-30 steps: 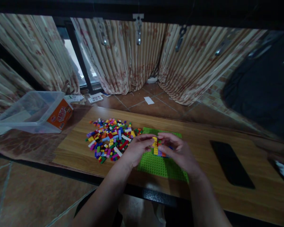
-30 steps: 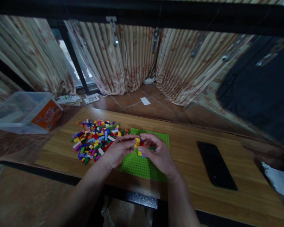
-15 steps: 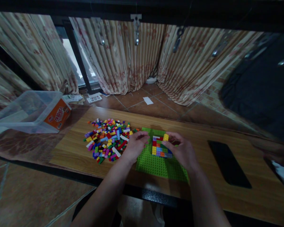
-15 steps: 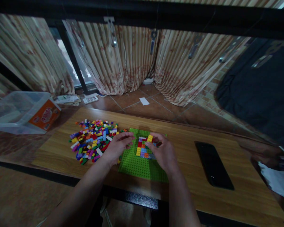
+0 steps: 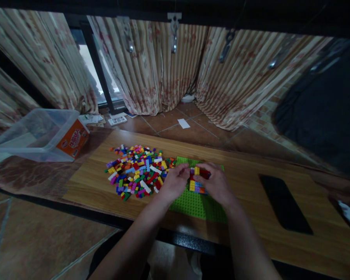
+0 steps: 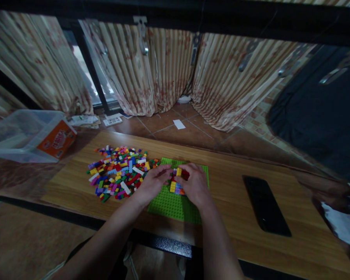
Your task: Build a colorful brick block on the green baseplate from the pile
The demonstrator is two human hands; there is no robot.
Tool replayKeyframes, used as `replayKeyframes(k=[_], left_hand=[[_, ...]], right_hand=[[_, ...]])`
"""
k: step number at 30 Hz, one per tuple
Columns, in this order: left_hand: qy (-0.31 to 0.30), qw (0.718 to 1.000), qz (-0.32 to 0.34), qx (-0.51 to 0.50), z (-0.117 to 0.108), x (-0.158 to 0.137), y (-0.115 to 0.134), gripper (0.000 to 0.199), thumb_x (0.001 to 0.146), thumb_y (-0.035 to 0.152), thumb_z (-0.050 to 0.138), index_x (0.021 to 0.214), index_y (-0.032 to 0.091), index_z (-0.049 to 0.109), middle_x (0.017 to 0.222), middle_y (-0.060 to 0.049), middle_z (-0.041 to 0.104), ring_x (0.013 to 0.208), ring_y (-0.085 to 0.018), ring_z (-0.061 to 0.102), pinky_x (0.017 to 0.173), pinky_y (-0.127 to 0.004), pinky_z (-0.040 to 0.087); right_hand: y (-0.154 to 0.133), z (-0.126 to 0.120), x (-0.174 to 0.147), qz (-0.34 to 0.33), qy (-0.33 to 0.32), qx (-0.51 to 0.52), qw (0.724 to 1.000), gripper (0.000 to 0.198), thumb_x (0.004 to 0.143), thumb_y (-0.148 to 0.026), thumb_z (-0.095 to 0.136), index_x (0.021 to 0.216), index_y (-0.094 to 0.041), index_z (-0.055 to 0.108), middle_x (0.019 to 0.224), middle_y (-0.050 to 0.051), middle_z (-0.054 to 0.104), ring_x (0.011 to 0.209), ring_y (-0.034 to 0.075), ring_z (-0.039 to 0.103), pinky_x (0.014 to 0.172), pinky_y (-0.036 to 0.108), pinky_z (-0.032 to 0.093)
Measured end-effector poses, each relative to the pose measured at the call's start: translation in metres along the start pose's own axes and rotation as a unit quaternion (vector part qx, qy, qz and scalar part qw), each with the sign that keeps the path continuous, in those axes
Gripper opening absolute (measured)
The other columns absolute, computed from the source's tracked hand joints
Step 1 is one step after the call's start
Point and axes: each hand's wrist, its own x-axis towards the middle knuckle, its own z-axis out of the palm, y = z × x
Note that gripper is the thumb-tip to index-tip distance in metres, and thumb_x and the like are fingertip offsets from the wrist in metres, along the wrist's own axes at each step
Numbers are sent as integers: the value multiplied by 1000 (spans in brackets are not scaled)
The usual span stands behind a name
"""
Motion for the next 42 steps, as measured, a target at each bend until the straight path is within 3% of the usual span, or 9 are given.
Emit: replayKeyframes(k=[8, 14, 24, 42], left_hand=[[-2, 1000, 8, -1, 0, 1, -3, 33, 84, 25, 59, 115, 16, 66, 109, -9, 72, 96, -20, 66, 87, -34, 52], [-5, 1000, 21, 12, 0, 4, -7, 34, 83, 25, 59, 115, 16, 66, 110, -10, 71, 98, -21, 65, 87, -34, 52], [-4, 1000, 15, 24, 1, 1, -3, 32, 85, 25, 56, 114, 17, 66, 110, -9, 71, 95, -20, 66, 85, -33, 53], [-20, 996, 51, 68, 0, -1, -5, 37, 84, 16, 53, 120, 13, 62, 117, -13, 69, 106, -22, 65, 95, -36, 50]], right_hand=[[3, 1, 0, 4, -19, 10, 1000, 28, 75, -32, 68, 102, -26, 71, 100, 5, 70, 97, 25, 61, 89, 45, 45], [4, -1, -2, 28, -32, 50, 998, 41, 75, -38, 71, 113, -24, 67, 111, 8, 70, 100, 26, 63, 90, 45, 47], [11, 2, -1, -3, -23, 32, 999, 28, 81, -39, 65, 105, -27, 72, 103, 6, 72, 101, 27, 62, 91, 47, 46], [7, -2, 5, 2, -71, 41, 997, 26, 81, -32, 66, 105, -24, 72, 100, 7, 71, 93, 24, 65, 86, 42, 48]])
